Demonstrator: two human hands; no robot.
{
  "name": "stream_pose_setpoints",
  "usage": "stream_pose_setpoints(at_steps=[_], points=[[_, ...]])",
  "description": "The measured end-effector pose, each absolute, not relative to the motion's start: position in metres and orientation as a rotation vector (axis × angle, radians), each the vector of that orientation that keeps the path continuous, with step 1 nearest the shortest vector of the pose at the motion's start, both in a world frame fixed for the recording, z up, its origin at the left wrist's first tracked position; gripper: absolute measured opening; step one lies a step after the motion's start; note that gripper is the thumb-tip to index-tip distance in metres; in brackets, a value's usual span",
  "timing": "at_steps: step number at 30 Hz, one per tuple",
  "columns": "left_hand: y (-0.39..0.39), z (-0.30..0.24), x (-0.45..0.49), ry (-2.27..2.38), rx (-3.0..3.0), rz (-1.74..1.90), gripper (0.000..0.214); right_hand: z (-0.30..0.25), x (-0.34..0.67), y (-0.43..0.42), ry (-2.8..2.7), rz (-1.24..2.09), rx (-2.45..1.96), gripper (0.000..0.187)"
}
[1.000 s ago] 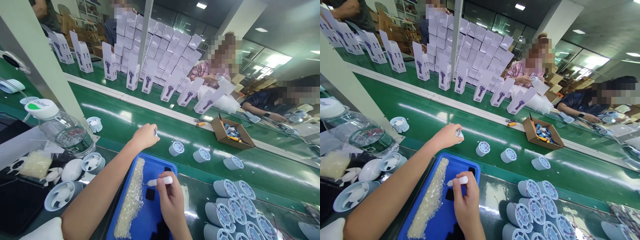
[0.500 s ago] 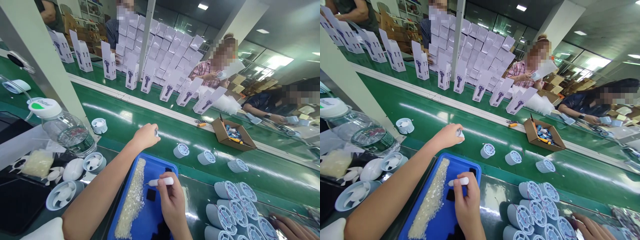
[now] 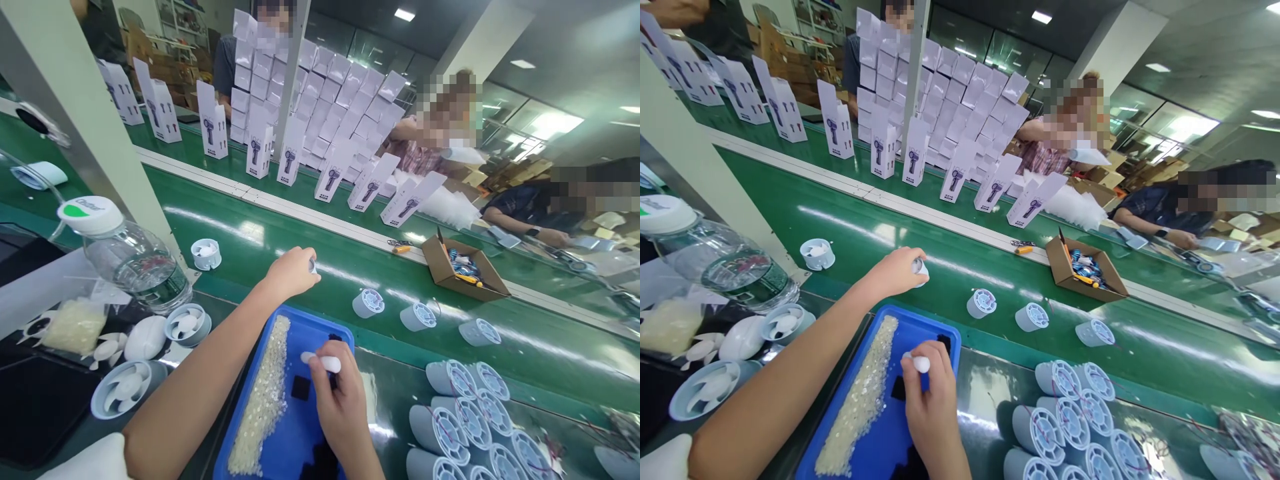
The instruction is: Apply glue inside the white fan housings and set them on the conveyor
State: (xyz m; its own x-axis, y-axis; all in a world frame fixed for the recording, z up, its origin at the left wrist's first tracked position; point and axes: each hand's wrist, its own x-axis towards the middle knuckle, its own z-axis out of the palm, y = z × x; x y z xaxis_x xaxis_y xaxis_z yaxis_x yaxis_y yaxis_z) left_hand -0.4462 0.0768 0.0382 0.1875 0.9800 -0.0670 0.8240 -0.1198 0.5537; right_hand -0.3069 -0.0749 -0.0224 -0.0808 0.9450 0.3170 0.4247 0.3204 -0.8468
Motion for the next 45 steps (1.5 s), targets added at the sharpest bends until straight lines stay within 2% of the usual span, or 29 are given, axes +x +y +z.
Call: stream_pose_setpoints(at_steps=[10,26,30,36,45], points=[[0.076,0.038,-0.446,1.682,2.006,0.46,0.038,-0.027,-0.31,-0.076,-1.581,0.824,-1.26,0.012],[0.075,0.038,-0.444,1.676,2.007,0.459,0.039,-0.021,-0.311,-0.074,-1.682,0.671,-1.245,0.011],[0.075,0.04,-0.443,1.69,1.993,0.458,0.037,-0.02,-0.306,-0.072,-1.67,0.628,-1.34,0.017],[0.076,0.042,-0.445,1.69,1.99,0.454,0.038,-0.022,-0.288,-0.066,-1.452,0.415,-1.471,0.017],[0.077,0.043,-0.445,1.677,1.913,0.59,0.036,-0.023,-0.282,-0.063,-1.358,0.461,-1.53,0.024]])
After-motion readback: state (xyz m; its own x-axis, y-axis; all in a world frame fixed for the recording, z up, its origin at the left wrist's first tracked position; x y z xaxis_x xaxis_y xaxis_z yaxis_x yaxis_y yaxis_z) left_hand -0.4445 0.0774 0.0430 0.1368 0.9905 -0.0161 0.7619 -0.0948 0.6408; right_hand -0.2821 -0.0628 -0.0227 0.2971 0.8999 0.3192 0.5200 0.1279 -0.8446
